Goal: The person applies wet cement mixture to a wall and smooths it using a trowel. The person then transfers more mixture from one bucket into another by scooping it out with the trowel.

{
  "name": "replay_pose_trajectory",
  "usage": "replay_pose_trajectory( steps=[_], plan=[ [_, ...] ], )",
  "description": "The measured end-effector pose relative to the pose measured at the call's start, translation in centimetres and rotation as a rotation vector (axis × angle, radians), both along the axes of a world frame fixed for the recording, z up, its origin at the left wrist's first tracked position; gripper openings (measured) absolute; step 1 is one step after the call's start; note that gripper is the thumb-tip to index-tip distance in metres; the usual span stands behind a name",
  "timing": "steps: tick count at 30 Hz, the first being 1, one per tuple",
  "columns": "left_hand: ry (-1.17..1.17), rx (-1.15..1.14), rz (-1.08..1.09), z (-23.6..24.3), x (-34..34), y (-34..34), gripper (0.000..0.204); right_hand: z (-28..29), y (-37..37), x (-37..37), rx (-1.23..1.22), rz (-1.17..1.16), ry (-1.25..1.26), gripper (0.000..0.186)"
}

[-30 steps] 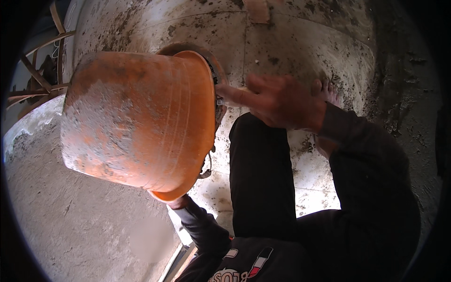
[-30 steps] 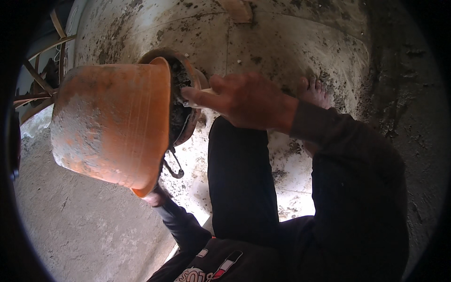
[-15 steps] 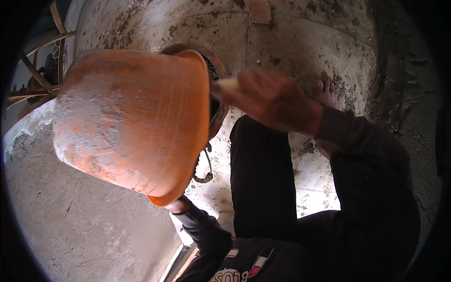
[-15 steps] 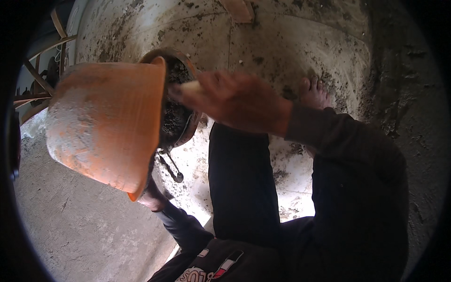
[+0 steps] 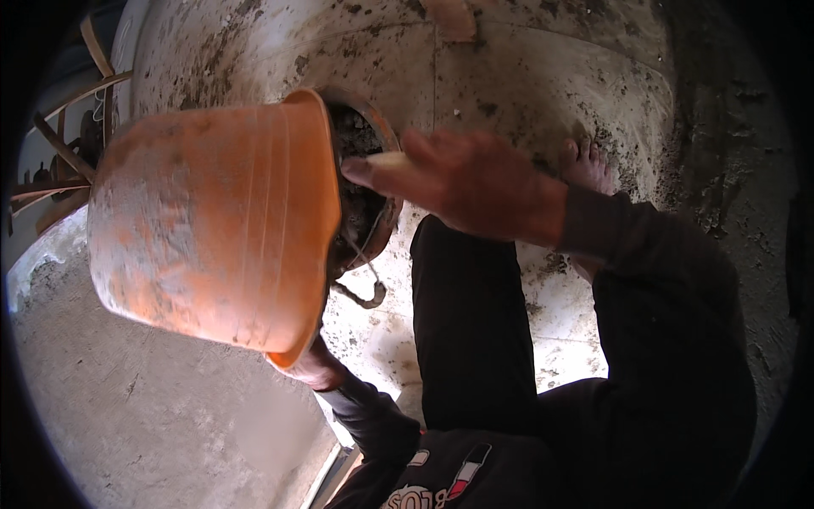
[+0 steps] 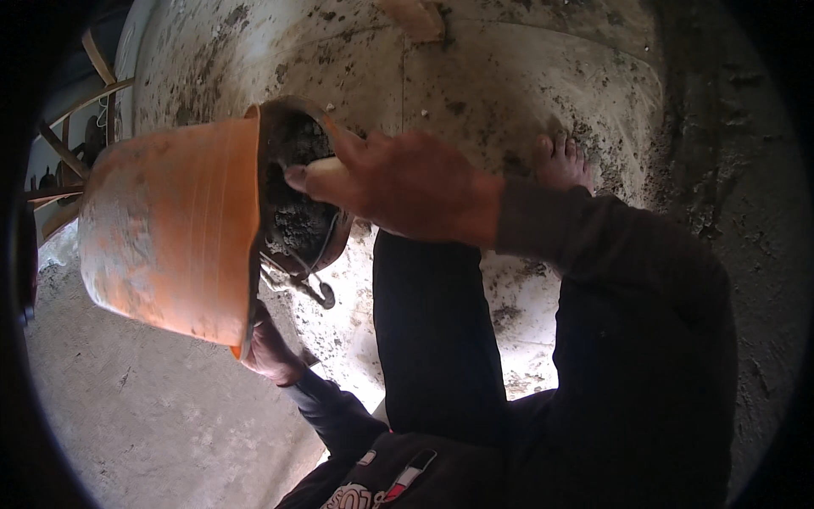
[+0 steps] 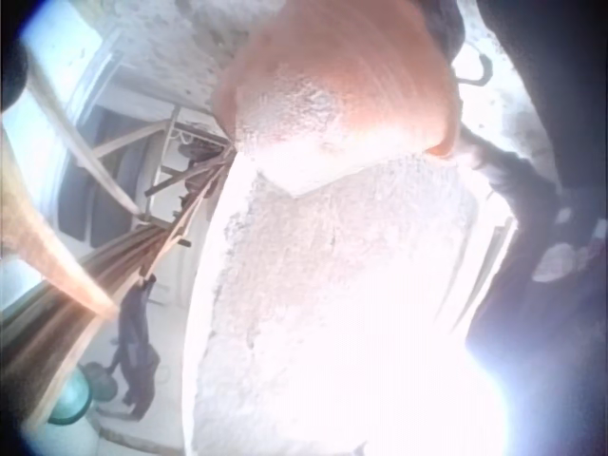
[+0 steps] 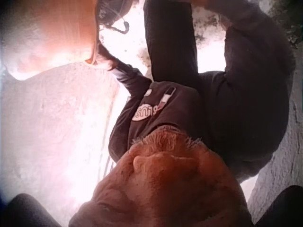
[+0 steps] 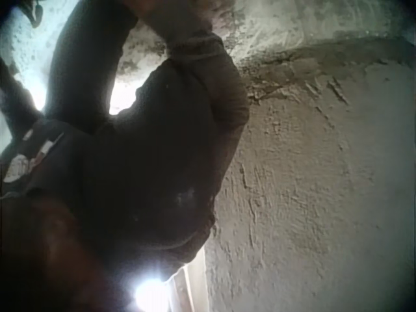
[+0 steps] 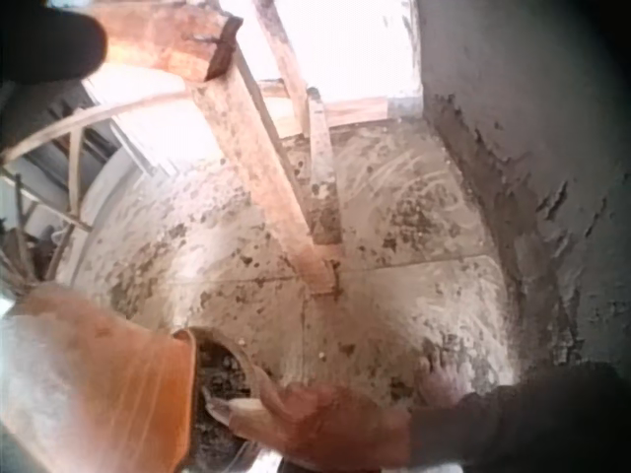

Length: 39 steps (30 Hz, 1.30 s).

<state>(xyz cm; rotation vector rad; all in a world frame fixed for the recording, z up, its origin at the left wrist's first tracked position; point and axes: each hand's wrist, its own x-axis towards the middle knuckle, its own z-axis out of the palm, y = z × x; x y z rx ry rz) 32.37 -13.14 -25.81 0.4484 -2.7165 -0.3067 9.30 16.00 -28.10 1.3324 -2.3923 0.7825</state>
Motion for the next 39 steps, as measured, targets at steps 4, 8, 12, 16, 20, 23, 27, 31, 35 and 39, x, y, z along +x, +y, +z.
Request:
replay_pose_trajectory(
  steps=[4,8,12,16,20,23,27,31,35,39],
  plan=[
    [0.190,0.615,-0.057,1.6,-0.5,1.5,0.056,0.0,-0.2,-0.2,0.030,0.000,-0.100,0.061],
    [0.580,1.792,-0.158,3.1,-1.8,3.4,0.055,0.6,0.2,-0.2,-0.043,0.046,-0.029,0.059],
    [0.794,2.576,-0.239,3.6,-2.1,3.8,0.053,-0.1,0.6,0.1,-0.037,0.054,-0.056,0.056],
    [0.542,2.180,-0.236,3.5,-0.9,3.5,0.047,0.2,0.5,-0.2,0.026,0.001,-0.021,0.049],
    [0.668,1.866,0.185,-1.9,7.7,-1.6,0.062,0.1,1.6,-0.2,0.010,0.079,-0.049,0.043],
    [0.712,2.093,0.070,-0.4,6.4,1.2,0.058,-0.5,1.4,-0.1,0.010,0.053,-0.047,0.041],
    [0.762,2.374,-0.121,1.4,1.0,2.6,0.054,0.0,1.1,0.3,-0.009,0.053,-0.018,0.045],
    [0.826,2.638,-0.023,4.5,-3.4,5.1,0.047,-0.7,1.4,0.0,0.024,0.027,-0.149,0.055],
    [1.040,2.928,-0.106,6.7,-4.8,4.8,0.058,0.4,1.5,-0.3,0.011,0.037,-0.194,0.058],
    [1.051,2.865,-0.187,8.9,-7.3,4.5,0.048,0.8,1.3,-0.6,-0.017,0.037,-0.347,0.060]
  ],
)
